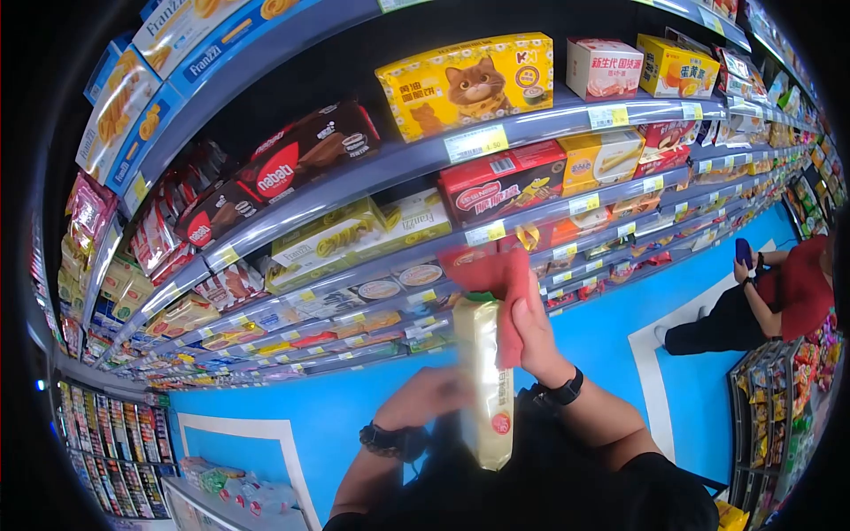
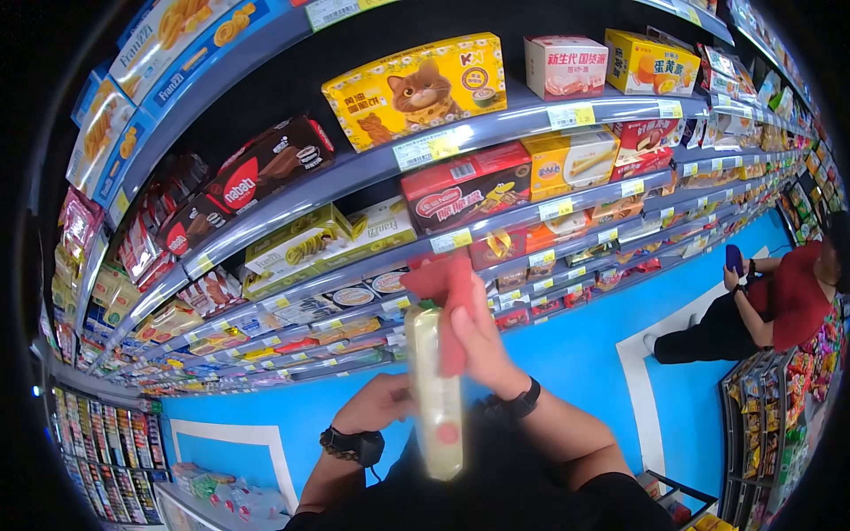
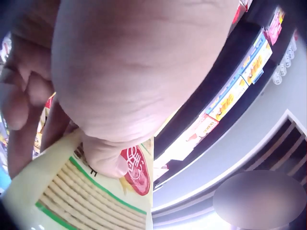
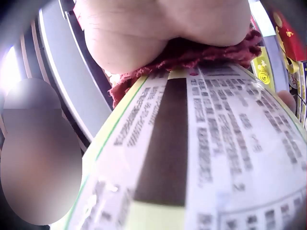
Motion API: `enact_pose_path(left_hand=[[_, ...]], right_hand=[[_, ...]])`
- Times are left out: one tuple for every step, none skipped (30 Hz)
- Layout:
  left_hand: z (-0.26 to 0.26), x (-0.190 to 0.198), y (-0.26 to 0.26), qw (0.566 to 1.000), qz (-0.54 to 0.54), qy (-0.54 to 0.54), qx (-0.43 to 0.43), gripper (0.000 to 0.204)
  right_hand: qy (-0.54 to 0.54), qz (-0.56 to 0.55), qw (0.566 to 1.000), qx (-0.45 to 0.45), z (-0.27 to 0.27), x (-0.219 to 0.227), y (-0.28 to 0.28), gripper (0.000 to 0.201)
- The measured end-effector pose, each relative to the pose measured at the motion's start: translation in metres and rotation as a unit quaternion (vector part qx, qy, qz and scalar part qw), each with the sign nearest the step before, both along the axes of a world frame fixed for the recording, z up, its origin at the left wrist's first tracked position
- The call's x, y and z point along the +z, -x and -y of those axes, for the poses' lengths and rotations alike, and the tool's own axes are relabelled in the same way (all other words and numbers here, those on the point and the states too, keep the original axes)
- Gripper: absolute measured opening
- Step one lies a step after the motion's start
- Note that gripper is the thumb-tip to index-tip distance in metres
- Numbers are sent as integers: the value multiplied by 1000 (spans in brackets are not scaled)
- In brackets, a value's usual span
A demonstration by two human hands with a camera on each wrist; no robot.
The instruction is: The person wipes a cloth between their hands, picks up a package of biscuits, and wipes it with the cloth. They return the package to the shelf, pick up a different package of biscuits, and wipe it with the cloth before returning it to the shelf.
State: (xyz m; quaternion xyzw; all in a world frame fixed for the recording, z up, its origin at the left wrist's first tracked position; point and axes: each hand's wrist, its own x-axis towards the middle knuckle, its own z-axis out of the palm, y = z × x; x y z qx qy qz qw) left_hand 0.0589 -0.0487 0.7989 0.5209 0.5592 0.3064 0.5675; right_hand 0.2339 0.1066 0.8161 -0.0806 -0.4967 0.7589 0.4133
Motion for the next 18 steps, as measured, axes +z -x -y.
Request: enact_pose_path(left_hand=[[-1,4,-5,999,19,-16,21,32],[-1,2,-5,999,27,-19,34,33],[1,-1,-4,998,36,-20,46,35],[2,-5,-3,997,45,-20,58,37],[3,-8,-2,995,58,-19,81,38],[6,-11,0,992,70,-17,104,39],[7,-13,1,988,83,-14,127,40],[6,-13,0,985,54,-57,155,41],[3,-11,-2,978,24,-98,182,43],[0,-7,-2,968,-6,-140,209,44],[-1,-2,-2,964,3,-151,218,49],[-3,1,-3,956,17,-175,237,48],[-4,4,-4,946,30,-198,256,46],[-5,6,-5,935,43,-220,274,45],[-4,8,-3,938,45,-189,288,43],[-4,10,1,939,47,-159,301,42],[-4,11,3,939,49,-128,314,40],[-6,12,5,939,48,-126,318,40]], right_hand=[[6,-1,1000,24,-1,0,1,78],[13,-1,999,46,-2,-2,2,79],[-17,22,999,44,0,-13,5,86],[-37,22,997,62,3,-8,5,88],[-56,23,995,79,7,0,4,91],[-75,24,992,97,11,4,5,93],[-64,10,992,112,17,4,7,96],[-89,24,988,122,19,1,4,96],[-113,39,984,132,20,-2,1,95],[-138,52,979,142,21,-5,-4,95],[-121,62,976,173,20,-12,-7,93],[-122,59,975,178,19,-14,-9,93],[-122,56,974,183,18,-15,-10,93],[-122,53,973,188,18,-15,-11,93],[-91,58,973,206,18,-11,-13,94],[-61,63,971,223,18,-2,-16,95],[-32,67,968,241,17,2,-18,97],[26,63,963,262,15,-7,-21,97]])
